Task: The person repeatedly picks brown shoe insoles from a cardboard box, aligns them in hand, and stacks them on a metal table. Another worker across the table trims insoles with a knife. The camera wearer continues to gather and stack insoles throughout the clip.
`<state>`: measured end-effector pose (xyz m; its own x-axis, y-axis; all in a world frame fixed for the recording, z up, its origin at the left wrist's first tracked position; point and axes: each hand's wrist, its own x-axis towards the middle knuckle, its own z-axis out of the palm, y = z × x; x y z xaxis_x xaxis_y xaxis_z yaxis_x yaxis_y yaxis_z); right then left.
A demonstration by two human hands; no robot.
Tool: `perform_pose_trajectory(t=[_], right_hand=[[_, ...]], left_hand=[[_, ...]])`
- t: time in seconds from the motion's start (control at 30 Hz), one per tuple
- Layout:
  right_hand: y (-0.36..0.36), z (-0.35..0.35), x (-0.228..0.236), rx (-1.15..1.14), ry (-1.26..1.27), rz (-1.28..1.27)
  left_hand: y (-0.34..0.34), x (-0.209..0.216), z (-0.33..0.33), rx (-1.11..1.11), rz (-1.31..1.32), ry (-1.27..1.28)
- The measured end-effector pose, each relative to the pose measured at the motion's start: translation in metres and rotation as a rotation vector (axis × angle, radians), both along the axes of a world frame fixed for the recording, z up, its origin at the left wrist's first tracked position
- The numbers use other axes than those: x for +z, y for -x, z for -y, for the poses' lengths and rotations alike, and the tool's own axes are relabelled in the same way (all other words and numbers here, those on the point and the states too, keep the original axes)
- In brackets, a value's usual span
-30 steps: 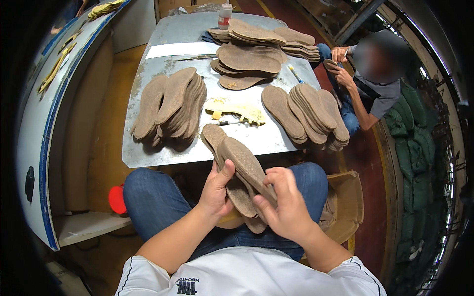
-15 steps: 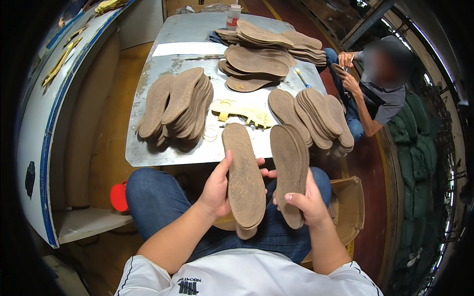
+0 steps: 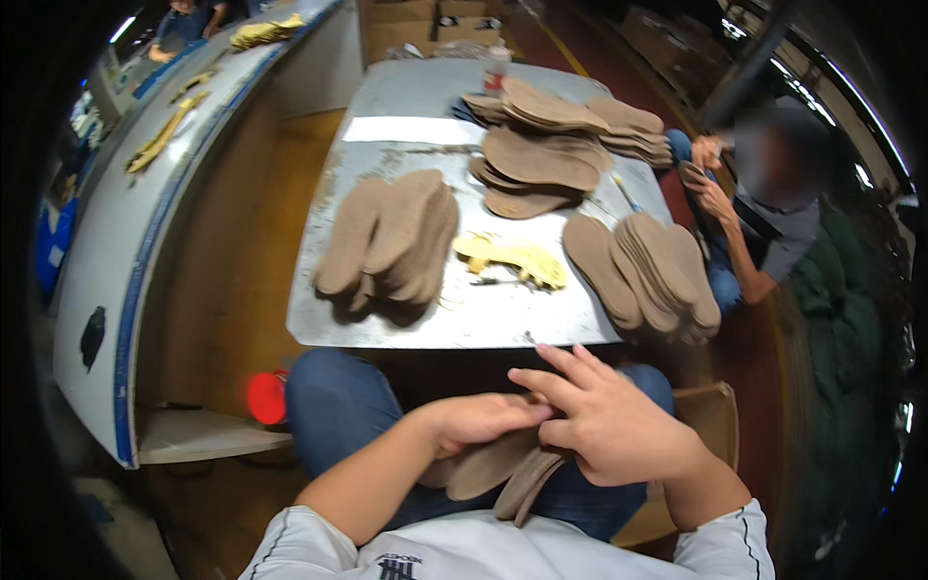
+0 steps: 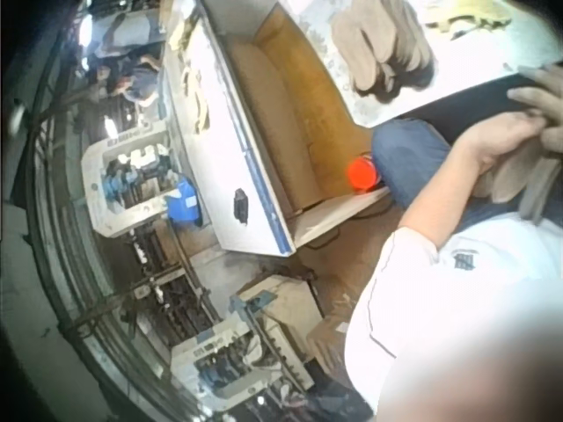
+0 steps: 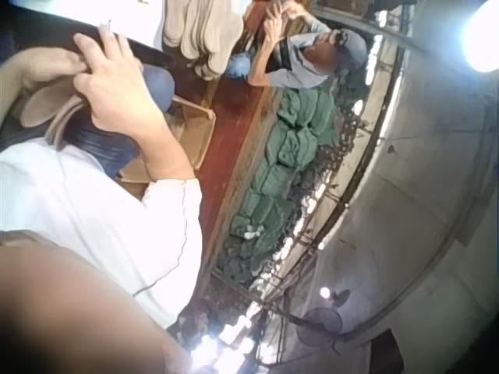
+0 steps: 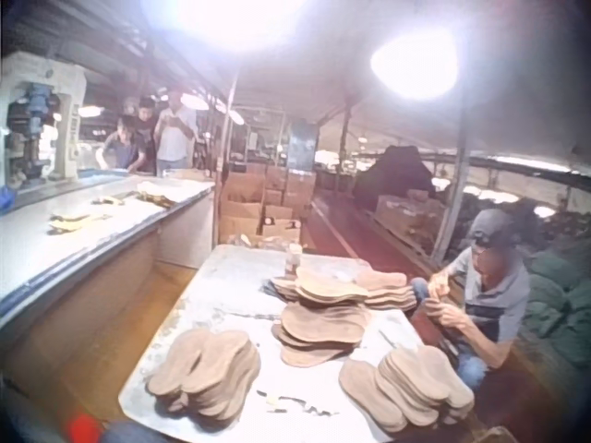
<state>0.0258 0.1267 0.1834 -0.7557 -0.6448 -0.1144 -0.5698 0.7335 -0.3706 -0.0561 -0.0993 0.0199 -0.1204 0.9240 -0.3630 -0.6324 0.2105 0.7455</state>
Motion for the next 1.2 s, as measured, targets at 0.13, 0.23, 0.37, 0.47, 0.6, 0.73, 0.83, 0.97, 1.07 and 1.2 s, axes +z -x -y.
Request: perform_pose_trajectory(t=[0.13,0.23,0.37,0.47,0.6,0.73,0.83,0.97,1.07,1.2], right_hand=[[0.013,-0.002,-0.023,-0.008,-0.007,0.080],[0.017,-0.026,-0.031,-0.057,0.228,0.105],[0.004,-0.048,-0.043,-0.265,0.431,0.145],[-0.015,-0.056,-0.058,-0.546,0.723,0.279],[-0.036,-0.049,-0.097,-0.806,1.235,0.451],[-0.041,-0.041,-0.118,-0.850,1.469,0.664],[-0.041,-0.030,-0.122,-0.810,1.576,0.833],[-0.039,-0.018,-0.127,-0.744,1.718,0.938],[-0.037,-0.010,-0.132,-0.721,1.756,0.932],[-0.037,0.003,-0.137,-0.851,1.581,0.644]], left_hand=[[0.006,-0.008,0.000,0.052,0.389,0.039],[0.019,-0.012,0.004,0.102,0.595,-0.121],[0.033,-0.014,0.007,0.221,0.715,-0.253],[0.042,-0.015,0.012,0.213,0.735,-0.371],[0.046,-0.014,0.010,0.488,0.737,-0.507],[0.038,-0.007,0.010,0.817,0.635,-0.454],[0.035,-0.004,0.008,0.980,0.493,-0.248],[0.032,-0.008,0.006,1.018,0.343,-0.255],[0.030,-0.008,0.004,1.015,0.236,-0.176],[0.023,-0.004,-0.003,1.031,0.205,-0.186]])
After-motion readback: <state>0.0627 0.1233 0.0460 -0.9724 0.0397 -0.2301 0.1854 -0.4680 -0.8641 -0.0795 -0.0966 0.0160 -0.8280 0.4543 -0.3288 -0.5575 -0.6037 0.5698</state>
